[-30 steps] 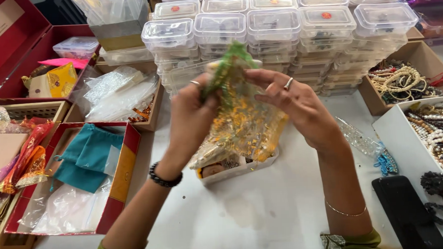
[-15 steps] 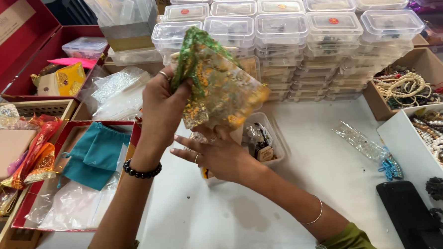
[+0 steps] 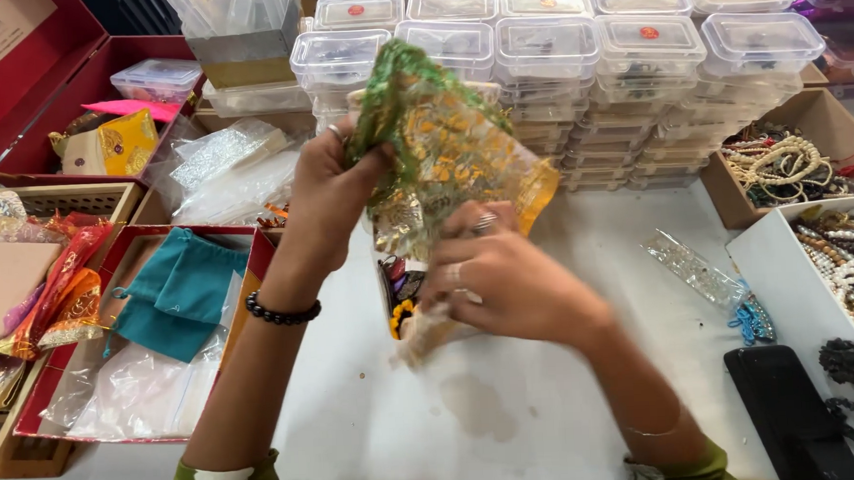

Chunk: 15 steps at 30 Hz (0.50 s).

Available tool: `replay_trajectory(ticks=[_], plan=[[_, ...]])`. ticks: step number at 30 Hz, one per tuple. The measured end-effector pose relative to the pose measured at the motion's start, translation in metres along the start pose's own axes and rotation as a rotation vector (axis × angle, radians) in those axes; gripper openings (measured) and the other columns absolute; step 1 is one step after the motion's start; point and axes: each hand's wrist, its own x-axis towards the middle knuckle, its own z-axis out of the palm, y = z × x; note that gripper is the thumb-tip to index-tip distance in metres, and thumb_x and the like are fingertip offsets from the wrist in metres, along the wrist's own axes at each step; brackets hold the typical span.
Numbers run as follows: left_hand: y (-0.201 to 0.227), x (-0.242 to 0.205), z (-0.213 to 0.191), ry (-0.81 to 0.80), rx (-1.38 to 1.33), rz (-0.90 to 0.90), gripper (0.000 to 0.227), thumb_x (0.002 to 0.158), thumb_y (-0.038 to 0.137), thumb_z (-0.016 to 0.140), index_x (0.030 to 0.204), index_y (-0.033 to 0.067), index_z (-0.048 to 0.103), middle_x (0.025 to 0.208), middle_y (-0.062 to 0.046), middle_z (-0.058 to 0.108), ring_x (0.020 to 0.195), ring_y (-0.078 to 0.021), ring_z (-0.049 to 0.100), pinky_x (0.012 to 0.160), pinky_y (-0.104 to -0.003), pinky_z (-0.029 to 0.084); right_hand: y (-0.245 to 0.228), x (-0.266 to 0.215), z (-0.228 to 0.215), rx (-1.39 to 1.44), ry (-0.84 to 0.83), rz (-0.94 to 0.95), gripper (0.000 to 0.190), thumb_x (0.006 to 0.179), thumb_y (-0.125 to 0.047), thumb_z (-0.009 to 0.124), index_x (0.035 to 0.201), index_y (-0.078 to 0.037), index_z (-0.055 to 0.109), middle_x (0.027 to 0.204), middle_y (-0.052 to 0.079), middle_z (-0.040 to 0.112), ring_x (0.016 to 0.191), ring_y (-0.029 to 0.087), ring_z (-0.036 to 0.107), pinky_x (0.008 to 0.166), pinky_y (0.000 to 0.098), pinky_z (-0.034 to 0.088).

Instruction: The person sorts through various jewelry items and packaging materials on a cluttered table. They place small jewelry pieces into clear plastic containers, move boxes of beads and necklaces, and handle decorative fabric pouches and wrapping materials.

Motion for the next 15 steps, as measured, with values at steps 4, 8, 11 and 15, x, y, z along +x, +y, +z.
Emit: replay_trajectory(ticks=[4, 8, 11, 15], plan=[[-0.020, -0.013, -0.017, -0.081, -0.367, -0.316, 0.015, 0.097, 0.003, 0.065, 0.112, 0.0011, 0.067, 0.099, -0.006, 0.074, 0.083, -0.0099, 0.071, 0.072, -0.025, 0.060, 0.004, -0.024, -0.054, 0.683, 0.037, -0.136, 0.019, 0.086, -0.032, 0.076, 0.084, -0.015, 0.070, 0.085, -0.003, 0.068, 0.087, 0.017, 0.065, 0.100, 0.0388, 0.047], [-0.079, -0.039, -0.030, -0.101, -0.443, -0.653, 0.021, 0.091, 0.003, 0.062, 0.112, -0.0009, 0.065, 0.101, -0.012, 0.076, 0.084, -0.0168, 0.075, 0.075, -0.028, 0.064, 0.046, -0.062, -0.022, 1.579, 0.557, 0.064, 0.029, 0.111, -0.032, 0.063, 0.092, -0.011, 0.073, 0.082, 0.004, 0.063, 0.082, 0.023, 0.056, 0.090, 0.0371, 0.045], [-0.110, -0.049, -0.043, -0.096, -0.484, -0.767, 0.021, 0.092, 0.002, 0.064, 0.112, -0.0054, 0.063, 0.101, -0.015, 0.074, 0.082, -0.0189, 0.076, 0.073, -0.029, 0.064, 0.093, -0.077, -0.002, 2.167, 0.410, 0.118, 0.024, 0.097, -0.025, 0.068, 0.111, -0.006, 0.064, 0.093, 0.006, 0.057, 0.076, 0.020, 0.054, 0.078, 0.0369, 0.045], [-0.106, -0.048, -0.043, -0.109, -0.542, -0.773, 0.024, 0.096, 0.008, 0.060, 0.116, -0.0062, 0.061, 0.107, -0.016, 0.072, 0.086, -0.0179, 0.074, 0.075, -0.028, 0.064, 0.080, -0.050, 0.011, 2.102, 0.347, 0.234, 0.037, 0.096, -0.024, 0.067, 0.120, 0.002, 0.059, 0.106, 0.009, 0.063, 0.090, 0.021, 0.061, 0.085, 0.0367, 0.053]])
